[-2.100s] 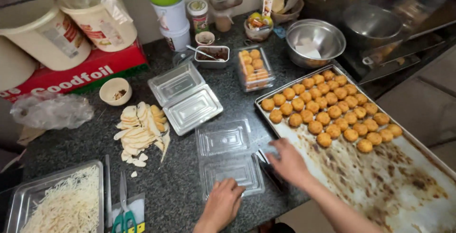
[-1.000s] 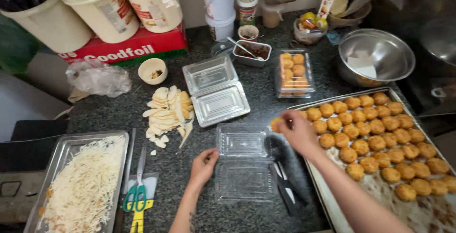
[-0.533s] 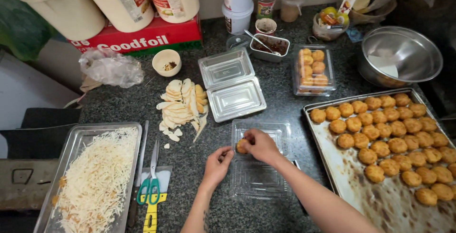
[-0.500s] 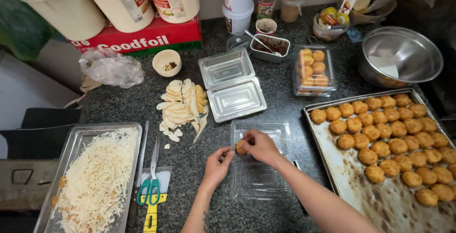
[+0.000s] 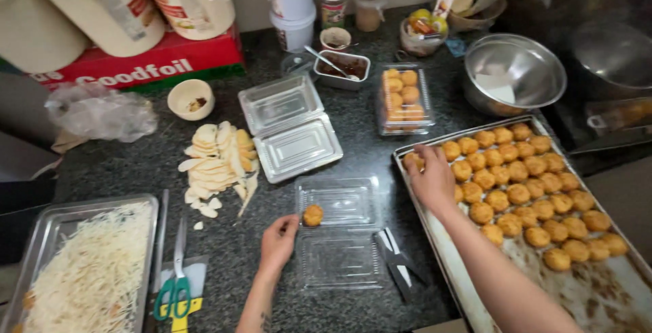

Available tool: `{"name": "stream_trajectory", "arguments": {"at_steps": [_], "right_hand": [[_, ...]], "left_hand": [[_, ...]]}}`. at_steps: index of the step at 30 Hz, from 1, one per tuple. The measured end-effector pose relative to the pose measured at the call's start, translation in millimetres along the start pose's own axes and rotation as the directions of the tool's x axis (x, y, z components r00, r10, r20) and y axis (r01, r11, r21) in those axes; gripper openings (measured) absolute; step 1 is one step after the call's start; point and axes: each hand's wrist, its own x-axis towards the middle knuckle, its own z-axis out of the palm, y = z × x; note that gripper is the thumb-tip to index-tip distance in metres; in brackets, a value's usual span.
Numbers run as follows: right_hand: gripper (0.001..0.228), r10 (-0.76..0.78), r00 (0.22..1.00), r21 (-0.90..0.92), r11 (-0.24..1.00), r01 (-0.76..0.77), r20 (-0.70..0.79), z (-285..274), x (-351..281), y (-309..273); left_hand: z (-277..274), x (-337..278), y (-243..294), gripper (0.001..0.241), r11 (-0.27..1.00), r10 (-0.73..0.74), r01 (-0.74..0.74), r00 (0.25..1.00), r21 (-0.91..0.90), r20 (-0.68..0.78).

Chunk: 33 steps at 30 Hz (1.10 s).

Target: Packaging small round baked items from a large baking tray into individual plastic containers and securing them with a stapler.

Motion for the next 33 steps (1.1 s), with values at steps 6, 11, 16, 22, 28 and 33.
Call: {"name": "stream_trajectory", "arguments": {"at_steps": [6, 11, 16, 22, 28, 33], "right_hand": [[0.039, 0.069, 0.961, -0.185, 0.982, -0.020, 0.267, -0.8, 12.0, 35.0], [0.032, 0.046, 0.951, -0.211, 0.977, 0.021, 0.307, 0.0, 12.6, 34.3], [0.049, 0.102, 0.961, -0.089, 0.993, -0.081, 0.258, -20.1, 13.4, -1.6], [0.050, 0.023, 0.894, 0.168, 0.980, -0.109, 0.447, -0.1, -14.8, -71.9], [0.044, -0.042, 0.716, 0.118, 0.991, -0.057, 0.697, 47.2, -48.0, -92.2], [0.048, -0.013, 0.662, 0.043, 0.999, -0.029, 0.749, 68.3, -58.4, -83.9]], "left_hand": [[-4.9, -3.5, 4.9, 0.030, 0.998, -0.025, 0.026, 1.000, 0.056, -0.006], [-7.1, -7.3, 9.1, 0.029, 0.999, -0.029, 0.028, 0.999, 0.028, 0.028], [-11.1, -20.2, 36.1, 0.030, 0.998, -0.063, 0.062, 0.997, 0.031, 0.032], [-8.3, -4.0, 2.9, 0.030, 0.998, -0.043, 0.041, 0.998, 0.045, 0.048], [-7.5, 4.2, -9.5, 0.030, 0.999, -0.016, 0.013, 0.998, 0.050, 0.054], [-9.6, -1.2, -4.8, 0.032, 0.998, -0.023, 0.019, 0.996, 0.059, 0.084]]}}
